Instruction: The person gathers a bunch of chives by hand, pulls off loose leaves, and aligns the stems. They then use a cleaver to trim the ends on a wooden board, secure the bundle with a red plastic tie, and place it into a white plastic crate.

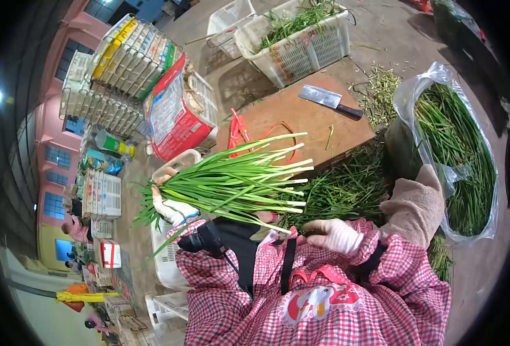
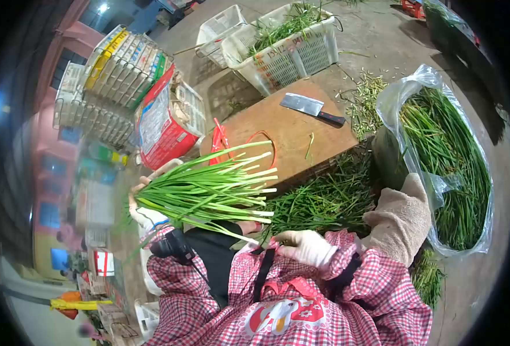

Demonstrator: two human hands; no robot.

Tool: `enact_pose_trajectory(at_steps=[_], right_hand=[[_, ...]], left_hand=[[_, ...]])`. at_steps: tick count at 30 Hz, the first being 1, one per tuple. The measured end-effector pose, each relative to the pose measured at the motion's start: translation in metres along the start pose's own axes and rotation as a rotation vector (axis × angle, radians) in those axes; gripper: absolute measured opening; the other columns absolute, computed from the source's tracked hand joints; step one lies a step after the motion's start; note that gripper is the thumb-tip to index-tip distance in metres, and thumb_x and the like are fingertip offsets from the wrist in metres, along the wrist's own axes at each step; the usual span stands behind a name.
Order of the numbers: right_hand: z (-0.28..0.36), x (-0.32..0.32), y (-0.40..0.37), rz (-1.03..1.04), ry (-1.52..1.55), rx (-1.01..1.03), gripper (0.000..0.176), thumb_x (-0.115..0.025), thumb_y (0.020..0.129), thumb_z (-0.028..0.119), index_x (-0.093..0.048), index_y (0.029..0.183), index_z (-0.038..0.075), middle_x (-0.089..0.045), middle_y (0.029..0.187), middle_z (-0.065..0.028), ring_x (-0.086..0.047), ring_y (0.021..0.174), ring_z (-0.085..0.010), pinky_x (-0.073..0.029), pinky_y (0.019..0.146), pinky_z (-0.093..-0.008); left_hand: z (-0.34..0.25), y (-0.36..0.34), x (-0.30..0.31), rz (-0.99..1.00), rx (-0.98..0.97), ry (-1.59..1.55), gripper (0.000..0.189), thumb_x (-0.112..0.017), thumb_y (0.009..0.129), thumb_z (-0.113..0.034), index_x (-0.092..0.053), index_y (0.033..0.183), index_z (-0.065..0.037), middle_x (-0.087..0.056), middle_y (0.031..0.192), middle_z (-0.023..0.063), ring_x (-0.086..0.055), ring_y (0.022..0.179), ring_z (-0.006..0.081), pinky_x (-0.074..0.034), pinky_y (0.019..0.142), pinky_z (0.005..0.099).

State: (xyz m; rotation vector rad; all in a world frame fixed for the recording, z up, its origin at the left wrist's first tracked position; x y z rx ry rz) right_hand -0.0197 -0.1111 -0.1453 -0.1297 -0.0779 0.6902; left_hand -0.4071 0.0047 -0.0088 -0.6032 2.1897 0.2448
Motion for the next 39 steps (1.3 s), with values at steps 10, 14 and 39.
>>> enact_pose_trajectory(at_steps=[10, 14, 39], right_hand=[[0.027, -0.050, 0.059, -0.016, 1.280, 0.060, 0.036, -0.064, 0.089, 0.018, -0.051, 0.120, 0.005, -0.060, 0.088, -0.0053, -0.057, 0.071, -0.0145, -0.049, 0.062, -0.0305], [0.038, -0.043, 0.056, -0.129, 1.227, 0.120, 0.024, -0.064, 0.089, 0.025, -0.056, 0.097, 0.004, -0.056, 0.075, -0.0029, -0.052, 0.063, -0.0141, -0.045, 0.058, -0.0283], [-0.006, 0.059, -0.015, 0.330, -1.158, -0.351, 0.068, -0.064, 0.077, 0.023, -0.039, 0.139, 0.014, -0.067, 0.099, -0.0149, -0.066, 0.089, -0.0326, -0.053, 0.071, -0.0429]], left_hand=[[0.008, -0.022, -0.012, 0.104, -0.119, 0.139, 0.028, -0.055, 0.092, -0.037, -0.064, 0.096, -0.010, -0.066, 0.096, 0.0052, -0.062, 0.097, 0.0247, -0.050, 0.089, 0.0453], [0.020, -0.049, -0.043, 0.175, -0.150, 0.123, 0.029, -0.055, 0.092, -0.037, -0.062, 0.097, -0.009, -0.065, 0.094, 0.0049, -0.061, 0.099, 0.0254, -0.049, 0.089, 0.0463], [-0.034, -0.029, -0.033, 0.031, -0.033, -0.042, 0.013, -0.060, 0.088, -0.023, -0.063, 0.092, -0.010, -0.065, 0.085, 0.0033, -0.063, 0.090, 0.0264, -0.048, 0.093, 0.0471]])
Point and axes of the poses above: each hand's wrist, its own y-axis towards the middle knuckle, its own x-axis out of the back of the hand, z = x × y, the point moved 6 cm from there along y, towards the middle knuckle
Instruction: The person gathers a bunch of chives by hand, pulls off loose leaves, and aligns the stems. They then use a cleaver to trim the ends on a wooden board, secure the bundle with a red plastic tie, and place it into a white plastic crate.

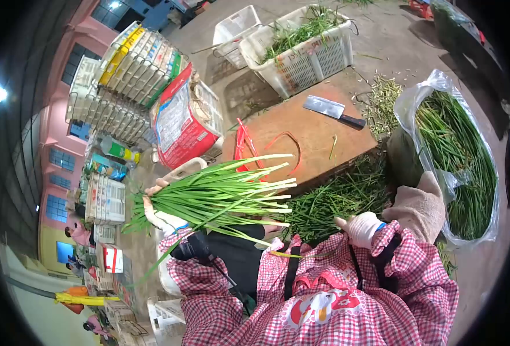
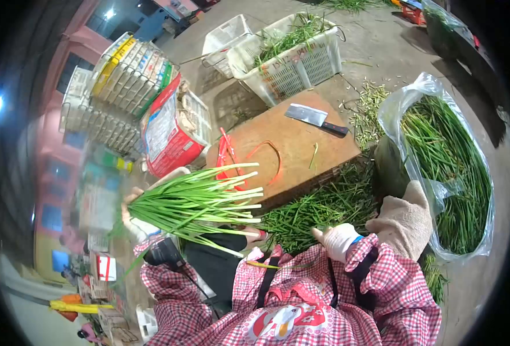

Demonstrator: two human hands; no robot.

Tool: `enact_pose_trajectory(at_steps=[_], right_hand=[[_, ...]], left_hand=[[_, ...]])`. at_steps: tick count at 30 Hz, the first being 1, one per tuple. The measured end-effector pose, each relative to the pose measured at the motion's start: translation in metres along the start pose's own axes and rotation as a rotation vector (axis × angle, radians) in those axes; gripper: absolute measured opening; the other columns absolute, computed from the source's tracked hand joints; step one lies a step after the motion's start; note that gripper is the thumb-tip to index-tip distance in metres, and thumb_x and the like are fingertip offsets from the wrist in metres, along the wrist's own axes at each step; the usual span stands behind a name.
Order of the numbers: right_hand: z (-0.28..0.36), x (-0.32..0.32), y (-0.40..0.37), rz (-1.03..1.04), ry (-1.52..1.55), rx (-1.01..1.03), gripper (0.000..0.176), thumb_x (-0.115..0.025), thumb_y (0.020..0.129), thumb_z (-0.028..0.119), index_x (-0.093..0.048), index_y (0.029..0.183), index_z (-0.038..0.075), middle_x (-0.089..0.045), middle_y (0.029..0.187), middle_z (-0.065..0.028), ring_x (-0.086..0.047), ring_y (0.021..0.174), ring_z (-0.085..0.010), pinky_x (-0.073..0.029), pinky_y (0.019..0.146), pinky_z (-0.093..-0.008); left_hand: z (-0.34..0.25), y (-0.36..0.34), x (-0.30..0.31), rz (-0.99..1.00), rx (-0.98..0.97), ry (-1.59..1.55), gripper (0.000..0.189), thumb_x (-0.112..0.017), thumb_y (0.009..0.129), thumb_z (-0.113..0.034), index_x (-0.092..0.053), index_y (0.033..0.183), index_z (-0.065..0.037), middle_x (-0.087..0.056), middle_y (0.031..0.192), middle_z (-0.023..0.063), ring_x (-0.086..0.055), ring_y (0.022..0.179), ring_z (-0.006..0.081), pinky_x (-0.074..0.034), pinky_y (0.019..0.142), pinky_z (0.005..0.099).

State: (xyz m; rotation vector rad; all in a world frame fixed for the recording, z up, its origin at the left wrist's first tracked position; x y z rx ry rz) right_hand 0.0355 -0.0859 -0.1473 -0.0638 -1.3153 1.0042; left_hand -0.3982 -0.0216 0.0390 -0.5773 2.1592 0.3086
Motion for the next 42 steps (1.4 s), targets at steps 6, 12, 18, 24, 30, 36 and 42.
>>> enact_pose_trajectory(at_steps=[6, 12, 18, 24, 30, 36, 42], right_hand=[[0.005, 0.032, -0.001, -0.456, 0.993, 0.170, 0.028, -0.065, 0.083, 0.021, -0.063, 0.106, 0.006, -0.067, 0.083, -0.0113, -0.065, 0.073, -0.0218, -0.051, 0.067, -0.0337], [0.033, 0.033, 0.027, -0.483, 0.652, 0.411, 0.023, -0.066, 0.078, 0.019, -0.066, 0.099, 0.009, -0.069, 0.083, -0.0093, -0.066, 0.076, -0.0271, -0.053, 0.072, -0.0371], [0.030, 0.065, -0.013, -0.688, 0.409, 0.365, 0.067, -0.072, 0.069, 0.053, -0.059, 0.122, 0.015, -0.065, 0.108, -0.0124, -0.058, 0.106, -0.0345, -0.043, 0.093, -0.0466], [0.028, 0.095, -0.028, -0.955, 0.936, 0.394, 0.025, -0.067, 0.083, 0.012, -0.065, 0.107, 0.005, -0.067, 0.085, -0.0135, -0.066, 0.076, -0.0225, -0.052, 0.072, -0.0303], [0.055, 0.101, 0.001, -0.778, 0.951, 0.554, 0.039, -0.066, 0.086, 0.035, -0.062, 0.119, 0.014, -0.068, 0.081, -0.0128, -0.067, 0.070, -0.0221, -0.051, 0.070, -0.0319], [0.071, 0.097, 0.009, -0.670, 0.933, 0.580, 0.024, -0.058, 0.092, 0.026, -0.066, 0.106, 0.009, -0.064, 0.072, -0.0054, -0.064, 0.065, -0.0138, -0.052, 0.062, -0.0297], [0.068, 0.061, 0.005, -0.200, 1.646, 0.549, 0.022, -0.062, 0.091, 0.014, -0.064, 0.107, 0.000, -0.066, 0.082, 0.0001, -0.059, 0.070, -0.0059, -0.049, 0.063, -0.0219]], left_hand=[[-0.014, 0.007, 0.016, 0.187, 0.002, 0.072, 0.019, -0.051, 0.093, -0.023, -0.063, 0.094, -0.009, -0.066, 0.090, 0.0039, -0.061, 0.095, 0.0210, -0.049, 0.092, 0.0410], [-0.014, -0.015, -0.007, 0.104, -0.152, 0.041, 0.019, -0.046, 0.092, -0.017, -0.061, 0.092, -0.004, -0.063, 0.099, 0.0115, -0.064, 0.078, 0.0236, -0.057, 0.070, 0.0381], [-0.030, 0.005, 0.004, 0.149, 0.188, -0.098, 0.017, -0.044, 0.094, -0.014, -0.056, 0.089, -0.003, -0.064, 0.077, 0.0100, -0.065, 0.069, 0.0214, -0.058, 0.066, 0.0360], [-0.016, -0.017, -0.030, 0.105, -0.155, 0.315, 0.013, -0.067, 0.088, -0.021, -0.063, 0.084, -0.008, -0.065, 0.083, 0.0019, -0.061, 0.070, 0.0131, -0.053, 0.063, 0.0289], [0.000, -0.025, -0.045, 0.114, -0.099, 0.090, 0.011, -0.053, 0.090, -0.015, -0.060, 0.091, -0.007, -0.058, 0.075, 0.0026, -0.056, 0.066, 0.0149, -0.050, 0.065, 0.0300], [0.005, -0.035, -0.070, 0.436, 0.010, -0.166, 0.015, -0.050, 0.092, -0.015, -0.056, 0.102, -0.005, -0.053, 0.076, 0.0003, -0.052, 0.068, 0.0129, -0.047, 0.075, 0.0306], [0.028, -0.065, -0.114, 0.899, 0.301, -0.460, 0.023, -0.046, 0.094, -0.016, -0.051, 0.113, -0.004, -0.047, 0.076, -0.0021, -0.047, 0.070, 0.0109, -0.044, 0.086, 0.0311]])
Point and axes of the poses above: each hand's wrist, its own y-axis towards the middle knuckle, its own x-axis out of the back of the hand, z = x × y, the point moved 6 cm from there along y, towards the middle knuckle
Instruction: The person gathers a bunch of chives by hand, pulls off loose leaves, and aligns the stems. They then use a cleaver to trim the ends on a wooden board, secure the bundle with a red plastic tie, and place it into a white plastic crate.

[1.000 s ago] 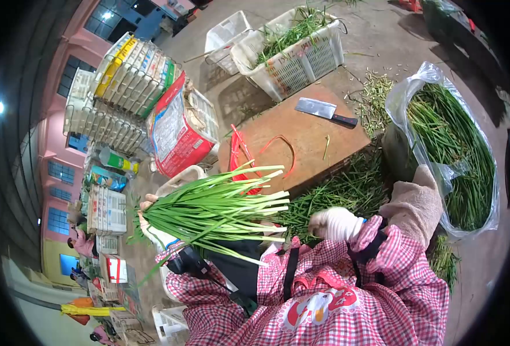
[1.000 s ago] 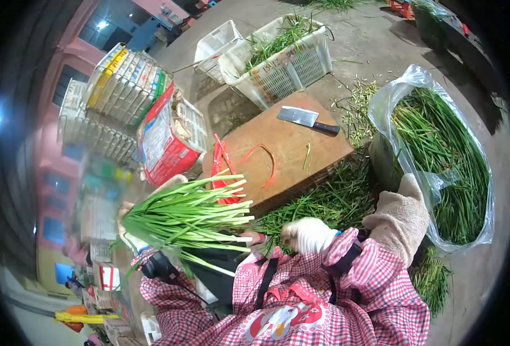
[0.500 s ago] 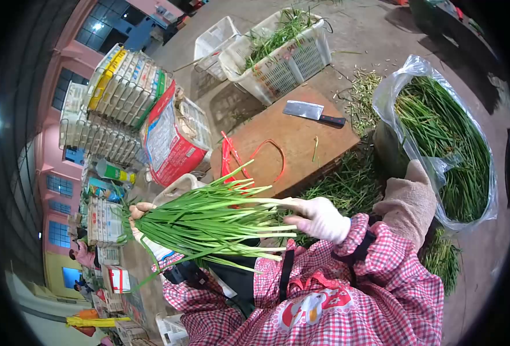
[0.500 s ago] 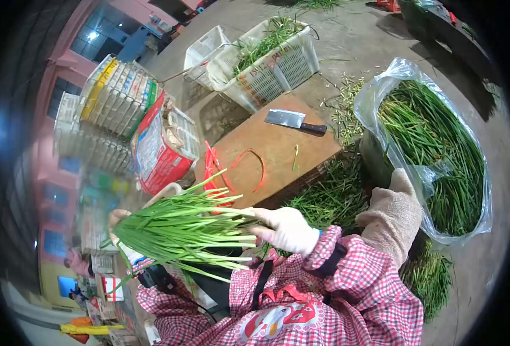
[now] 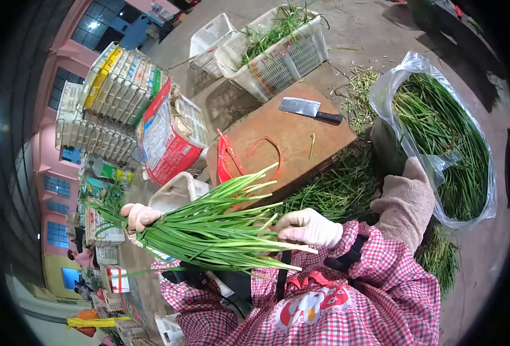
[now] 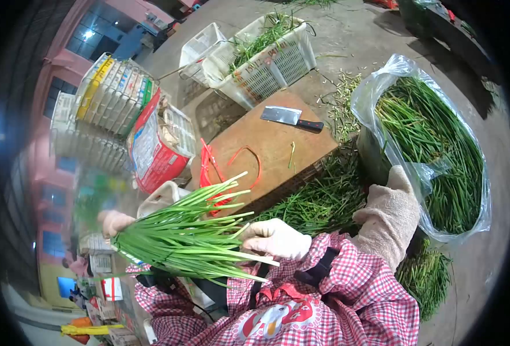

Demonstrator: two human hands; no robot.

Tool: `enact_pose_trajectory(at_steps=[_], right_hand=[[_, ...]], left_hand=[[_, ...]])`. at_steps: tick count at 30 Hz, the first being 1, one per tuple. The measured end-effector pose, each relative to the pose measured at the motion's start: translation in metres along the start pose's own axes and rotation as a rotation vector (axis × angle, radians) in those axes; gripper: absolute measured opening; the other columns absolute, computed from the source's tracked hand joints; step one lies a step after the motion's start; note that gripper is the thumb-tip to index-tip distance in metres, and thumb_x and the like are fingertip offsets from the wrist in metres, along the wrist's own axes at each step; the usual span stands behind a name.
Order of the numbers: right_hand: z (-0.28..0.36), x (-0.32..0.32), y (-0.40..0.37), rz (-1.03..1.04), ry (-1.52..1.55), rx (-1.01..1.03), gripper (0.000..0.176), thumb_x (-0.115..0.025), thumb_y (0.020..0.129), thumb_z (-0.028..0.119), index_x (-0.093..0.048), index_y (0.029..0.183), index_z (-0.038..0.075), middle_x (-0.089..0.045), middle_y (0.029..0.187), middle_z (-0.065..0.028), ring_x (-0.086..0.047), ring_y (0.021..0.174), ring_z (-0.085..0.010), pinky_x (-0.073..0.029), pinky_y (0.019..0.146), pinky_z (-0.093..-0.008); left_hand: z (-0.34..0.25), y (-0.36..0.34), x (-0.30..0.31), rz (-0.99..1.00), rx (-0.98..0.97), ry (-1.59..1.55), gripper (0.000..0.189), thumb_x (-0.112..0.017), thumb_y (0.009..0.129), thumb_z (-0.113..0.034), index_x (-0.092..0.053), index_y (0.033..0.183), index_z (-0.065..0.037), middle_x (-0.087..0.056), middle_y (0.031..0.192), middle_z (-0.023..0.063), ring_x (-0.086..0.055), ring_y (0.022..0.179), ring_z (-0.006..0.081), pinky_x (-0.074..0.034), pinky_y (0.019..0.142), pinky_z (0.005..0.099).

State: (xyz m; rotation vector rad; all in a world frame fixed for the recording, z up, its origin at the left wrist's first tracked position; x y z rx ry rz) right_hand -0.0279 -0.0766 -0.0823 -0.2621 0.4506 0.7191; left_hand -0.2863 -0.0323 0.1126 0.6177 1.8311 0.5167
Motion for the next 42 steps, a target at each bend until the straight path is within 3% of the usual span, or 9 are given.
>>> enact_pose_trajectory(at_steps=[7, 12, 16, 20, 27, 28, 34, 39, 42], right_hand=[[-0.001, 0.037, -0.035, 0.189, -0.202, -0.051, 0.021, -0.063, 0.091, 0.018, -0.065, 0.098, -0.001, -0.066, 0.080, -0.0013, -0.059, 0.078, -0.0104, -0.049, 0.074, -0.0277], [-0.045, 0.134, -0.072, 0.163, -1.674, -0.654, 0.027, -0.065, 0.077, 0.033, -0.068, 0.094, 0.012, -0.067, 0.073, -0.0132, -0.067, 0.075, -0.0330, -0.052, 0.065, -0.0448], [0.013, 0.068, -0.072, -0.072, -1.507, -0.191, 0.038, -0.063, 0.083, 0.036, -0.060, 0.114, 0.014, -0.064, 0.068, -0.0142, -0.065, 0.063, -0.0330, -0.052, 0.059, -0.0427], [0.060, -0.013, -0.064, -0.157, -1.075, 0.262, 0.020, -0.068, 0.082, 0.026, -0.067, 0.096, 0.013, -0.063, 0.069, -0.0138, -0.064, 0.062, -0.0306, -0.052, 0.056, -0.0374], [0.053, -0.059, -0.016, -0.285, -1.119, 0.510, 0.037, -0.066, 0.082, 0.046, -0.065, 0.100, 0.014, -0.063, 0.066, -0.0125, -0.063, 0.058, -0.0311, -0.049, 0.053, -0.0402], [0.052, -0.062, -0.012, -0.298, -1.091, 0.471, 0.032, -0.066, 0.083, 0.043, -0.067, 0.094, 0.013, -0.062, 0.066, -0.0130, -0.062, 0.058, -0.0312, -0.049, 0.054, -0.0397], [0.023, -0.032, -0.026, -0.032, -1.184, 0.332, 0.017, -0.066, 0.082, 0.029, -0.068, 0.084, 0.013, -0.060, 0.063, -0.0134, -0.060, 0.056, -0.0326, -0.048, 0.051, -0.0395], [-0.030, 0.078, -0.080, 0.218, -1.790, -0.642, 0.025, -0.060, 0.078, 0.031, -0.072, 0.085, 0.010, -0.070, 0.087, -0.0141, -0.067, 0.085, -0.0312, -0.052, 0.071, -0.0442], [0.045, 0.047, -0.075, -0.140, -1.653, -0.282, 0.065, -0.069, 0.073, 0.048, -0.056, 0.125, 0.010, -0.066, 0.104, -0.0174, -0.066, 0.089, -0.0338, -0.051, 0.073, -0.0450]], left_hand=[[-0.013, -0.004, 0.018, 0.053, 0.043, -0.055, 0.021, -0.046, 0.094, -0.016, -0.053, 0.109, -0.004, -0.044, 0.073, -0.0037, -0.044, 0.068, 0.0095, -0.042, 0.088, 0.0316], [-0.104, -0.035, 0.091, -0.488, -0.207, 0.167, 0.017, -0.049, 0.087, -0.008, -0.056, 0.102, -0.007, -0.038, 0.065, -0.0055, -0.041, 0.061, 0.0086, -0.044, 0.077, 0.0301], [-0.180, -0.071, 0.187, -0.796, -0.059, 0.509, 0.025, -0.049, 0.085, -0.011, -0.054, 0.109, -0.006, -0.048, 0.071, 0.0016, -0.048, 0.067, 0.0186, -0.045, 0.076, 0.0328], [-0.111, -0.056, 0.139, -0.819, -0.120, 0.558, 0.028, -0.050, 0.086, -0.018, -0.054, 0.112, -0.006, -0.054, 0.072, 0.0047, -0.052, 0.070, 0.0240, -0.047, 0.073, 0.0366], [-0.046, -0.023, 0.076, -0.540, -0.102, 0.507, 0.026, -0.052, 0.087, -0.021, -0.061, 0.107, -0.006, -0.062, 0.076, 0.0079, -0.061, 0.078, 0.0313, -0.054, 0.078, 0.0463], [-0.032, -0.019, 0.061, -0.662, -0.182, 0.576, 0.018, -0.052, 0.089, -0.020, -0.060, 0.090, -0.005, -0.063, 0.077, 0.0150, -0.062, 0.070, 0.0299, -0.055, 0.062, 0.0408], [-0.026, 0.008, 0.063, -0.464, -0.113, 0.248, 0.027, -0.048, 0.092, -0.025, -0.067, 0.093, -0.006, -0.064, 0.071, 0.0073, -0.062, 0.069, 0.0342, -0.048, 0.077, 0.0487], [-0.040, 0.005, 0.079, -0.675, -0.111, 0.334, 0.029, -0.049, 0.092, -0.031, -0.067, 0.082, -0.011, -0.069, 0.077, 0.0066, -0.066, 0.073, 0.0293, -0.053, 0.078, 0.0506], [-0.031, 0.013, 0.075, -0.711, -0.058, 0.316, 0.025, -0.050, 0.092, -0.029, -0.068, 0.086, -0.012, -0.070, 0.079, 0.0054, -0.067, 0.073, 0.0261, -0.053, 0.080, 0.0517]])
Point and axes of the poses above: each hand's wrist, its own y-axis towards the middle knuckle, its own x-axis out of the back of the hand, z = x × y, the point moved 6 cm from there along y, towards the middle knuckle
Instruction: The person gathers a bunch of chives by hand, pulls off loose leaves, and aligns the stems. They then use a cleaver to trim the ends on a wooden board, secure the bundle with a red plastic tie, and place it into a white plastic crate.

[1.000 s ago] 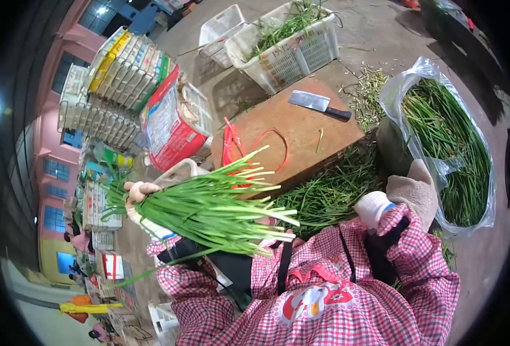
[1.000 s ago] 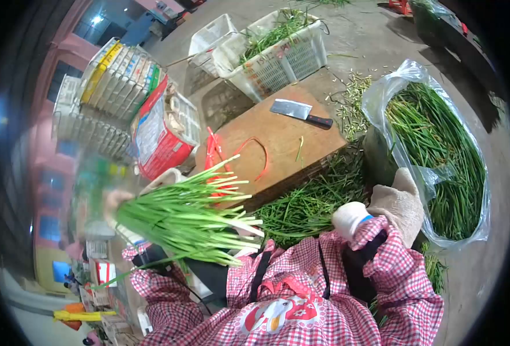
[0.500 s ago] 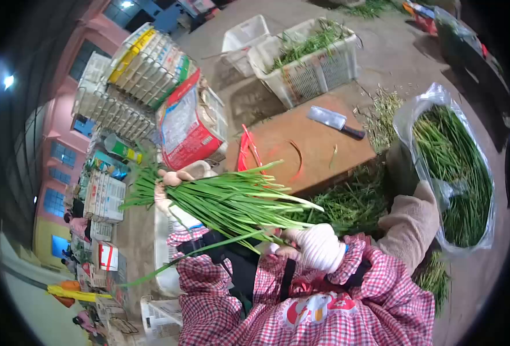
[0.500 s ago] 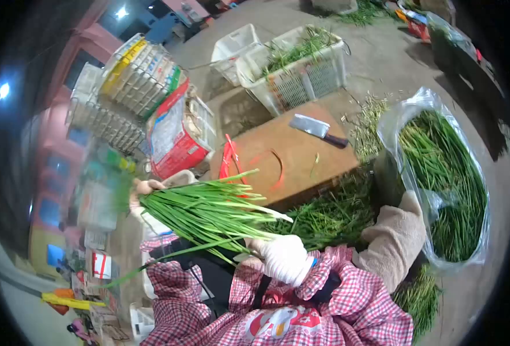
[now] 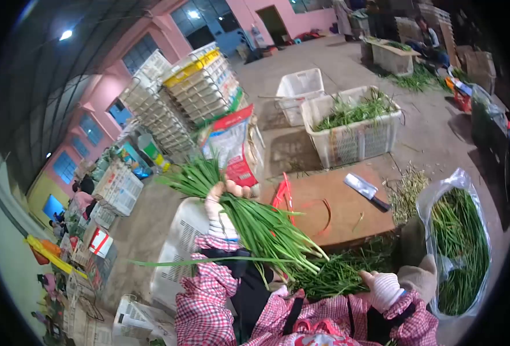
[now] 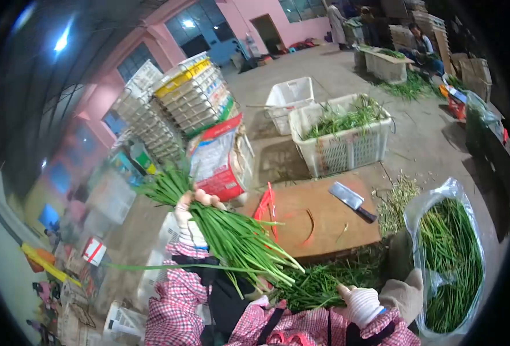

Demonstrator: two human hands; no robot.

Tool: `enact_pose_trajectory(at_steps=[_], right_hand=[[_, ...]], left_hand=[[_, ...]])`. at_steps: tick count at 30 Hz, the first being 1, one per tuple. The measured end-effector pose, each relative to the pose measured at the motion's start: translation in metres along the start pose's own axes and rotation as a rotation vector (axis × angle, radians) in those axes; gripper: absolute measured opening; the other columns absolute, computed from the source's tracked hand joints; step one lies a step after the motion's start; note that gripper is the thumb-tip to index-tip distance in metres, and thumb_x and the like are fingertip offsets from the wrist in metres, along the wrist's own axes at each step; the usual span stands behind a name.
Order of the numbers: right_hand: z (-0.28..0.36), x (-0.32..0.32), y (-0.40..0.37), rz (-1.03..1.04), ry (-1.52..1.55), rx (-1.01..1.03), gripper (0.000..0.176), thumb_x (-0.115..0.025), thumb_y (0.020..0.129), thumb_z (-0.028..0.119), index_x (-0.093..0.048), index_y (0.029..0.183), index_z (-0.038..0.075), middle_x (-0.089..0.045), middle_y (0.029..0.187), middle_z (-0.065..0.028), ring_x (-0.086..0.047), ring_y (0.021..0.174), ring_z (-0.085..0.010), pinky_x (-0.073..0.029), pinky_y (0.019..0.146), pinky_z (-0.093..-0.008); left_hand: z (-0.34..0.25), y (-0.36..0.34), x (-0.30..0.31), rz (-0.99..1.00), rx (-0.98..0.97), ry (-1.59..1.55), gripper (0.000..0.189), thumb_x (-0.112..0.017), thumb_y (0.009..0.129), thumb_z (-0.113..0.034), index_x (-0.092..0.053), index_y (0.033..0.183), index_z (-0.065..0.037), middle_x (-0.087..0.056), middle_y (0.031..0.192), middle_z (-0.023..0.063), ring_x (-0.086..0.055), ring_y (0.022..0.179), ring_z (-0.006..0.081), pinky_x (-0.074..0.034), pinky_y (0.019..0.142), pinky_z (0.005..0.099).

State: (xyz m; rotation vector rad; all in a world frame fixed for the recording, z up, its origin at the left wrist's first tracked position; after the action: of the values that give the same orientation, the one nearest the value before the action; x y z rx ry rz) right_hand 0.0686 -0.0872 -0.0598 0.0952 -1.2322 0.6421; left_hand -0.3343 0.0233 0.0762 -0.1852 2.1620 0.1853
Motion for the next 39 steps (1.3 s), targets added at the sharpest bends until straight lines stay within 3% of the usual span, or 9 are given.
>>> enact_pose_trajectory(at_steps=[7, 14, 16, 19, 22, 25, 29, 31, 39], right_hand=[[0.088, 0.040, 0.036, -0.607, 0.526, 0.502, 0.111, -0.086, 0.056, 0.045, -0.032, 0.139, -0.005, -0.041, 0.135, -0.0297, -0.043, 0.125, -0.0443, -0.037, 0.104, -0.0469], [0.117, 0.052, 0.055, -0.804, 0.610, 0.309, 0.123, -0.086, 0.052, 0.040, -0.020, 0.143, -0.008, -0.028, 0.143, -0.0329, -0.029, 0.134, -0.0458, -0.024, 0.112, -0.0484], [0.109, 0.053, 0.061, -0.868, 0.759, 0.314, 0.123, -0.086, 0.053, 0.036, -0.017, 0.145, -0.007, -0.030, 0.143, -0.0312, -0.031, 0.134, -0.0422, -0.027, 0.111, -0.0444], [0.090, 0.048, 0.086, -0.811, 1.337, 0.326, 0.122, -0.086, 0.057, 0.028, -0.010, 0.149, 0.001, -0.040, 0.140, -0.0243, -0.041, 0.129, -0.0318, -0.035, 0.106, -0.0381], [0.065, 0.055, 0.095, -0.797, 1.390, 0.235, 0.111, -0.084, 0.067, 0.022, -0.012, 0.150, 0.013, -0.045, 0.137, -0.0151, -0.048, 0.122, -0.0236, -0.041, 0.101, -0.0343], [0.035, 0.046, 0.122, -0.716, 1.819, 0.504, 0.077, -0.078, 0.076, 0.020, -0.034, 0.139, 0.011, -0.055, 0.120, -0.0035, -0.055, 0.109, -0.0174, -0.046, 0.094, -0.0326], [0.001, 0.049, 0.100, -0.450, 2.012, 0.365, 0.055, -0.076, 0.076, 0.029, -0.054, 0.120, 0.004, -0.062, 0.109, -0.0068, -0.061, 0.103, -0.0236, -0.049, 0.092, -0.0378], [-0.019, 0.038, 0.097, -0.336, 2.140, 0.285, 0.049, -0.075, 0.075, 0.036, -0.060, 0.106, 0.001, -0.065, 0.089, -0.0098, -0.064, 0.088, -0.0268, -0.051, 0.089, -0.0409], [-0.082, 0.010, 0.091, -0.453, 2.387, 0.301, 0.037, -0.068, 0.083, 0.033, -0.058, 0.104, 0.004, -0.064, 0.102, -0.0090, -0.063, 0.090, -0.0268, -0.052, 0.084, -0.0476]], left_hand=[[0.047, -0.026, -0.059, 0.009, 0.059, 0.290, 0.019, -0.058, 0.089, -0.024, -0.061, 0.085, -0.005, -0.063, 0.073, 0.0069, -0.065, 0.078, 0.0266, -0.055, 0.072, 0.0390], [0.101, -0.039, -0.098, -0.105, 0.135, 0.575, 0.024, -0.058, 0.090, -0.028, -0.061, 0.085, -0.005, -0.064, 0.076, 0.0064, -0.064, 0.071, 0.0186, -0.053, 0.064, 0.0291], [0.122, -0.037, -0.103, -0.063, 0.066, 0.740, 0.016, -0.059, 0.090, -0.022, -0.066, 0.095, -0.007, -0.066, 0.078, 0.0060, -0.062, 0.067, 0.0166, -0.052, 0.065, 0.0293], [0.156, -0.034, -0.120, 0.370, -0.550, 1.429, 0.026, -0.054, 0.093, -0.017, -0.063, 0.115, -0.008, -0.069, 0.085, 0.0050, -0.063, 0.070, 0.0156, -0.051, 0.067, 0.0292], [0.186, -0.060, -0.159, 0.052, 0.209, 1.129, 0.024, -0.069, 0.078, -0.017, -0.066, 0.098, -0.004, -0.065, 0.083, 0.0010, -0.057, 0.074, 0.0121, -0.046, 0.067, 0.0308], [0.229, -0.043, -0.162, 0.321, 0.215, 1.013, 0.032, -0.073, 0.075, -0.021, -0.067, 0.102, -0.004, -0.065, 0.097, 0.0072, -0.060, 0.086, 0.0176, -0.048, 0.077, 0.0313], [0.234, -0.046, -0.178, 0.584, 0.390, 0.767, 0.069, -0.065, 0.082, -0.013, -0.031, 0.142, -0.001, -0.051, 0.128, 0.0114, -0.052, 0.113, 0.0195, -0.041, 0.094, 0.0287], [0.202, -0.039, -0.168, 0.759, 0.334, 0.801, 0.062, -0.061, 0.086, -0.014, -0.036, 0.142, -0.003, -0.048, 0.134, 0.0136, -0.046, 0.124, 0.0211, -0.040, 0.099, 0.0344], [0.151, 0.004, 0.017, 0.372, 0.672, 1.001, 0.059, -0.061, 0.089, -0.034, -0.044, 0.137, -0.004, -0.054, 0.132, 0.0089, -0.054, 0.113, 0.0191, -0.047, 0.091, 0.0347]])
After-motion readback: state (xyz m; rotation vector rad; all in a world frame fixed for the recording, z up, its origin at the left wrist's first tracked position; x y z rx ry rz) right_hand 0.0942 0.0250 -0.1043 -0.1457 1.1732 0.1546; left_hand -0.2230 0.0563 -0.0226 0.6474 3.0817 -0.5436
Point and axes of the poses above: each hand's wrist, its own y-axis towards the middle knuckle, its own x-axis out of the back of the hand, z = x × y, the point moved 6 cm from there along y, towards the middle knuckle
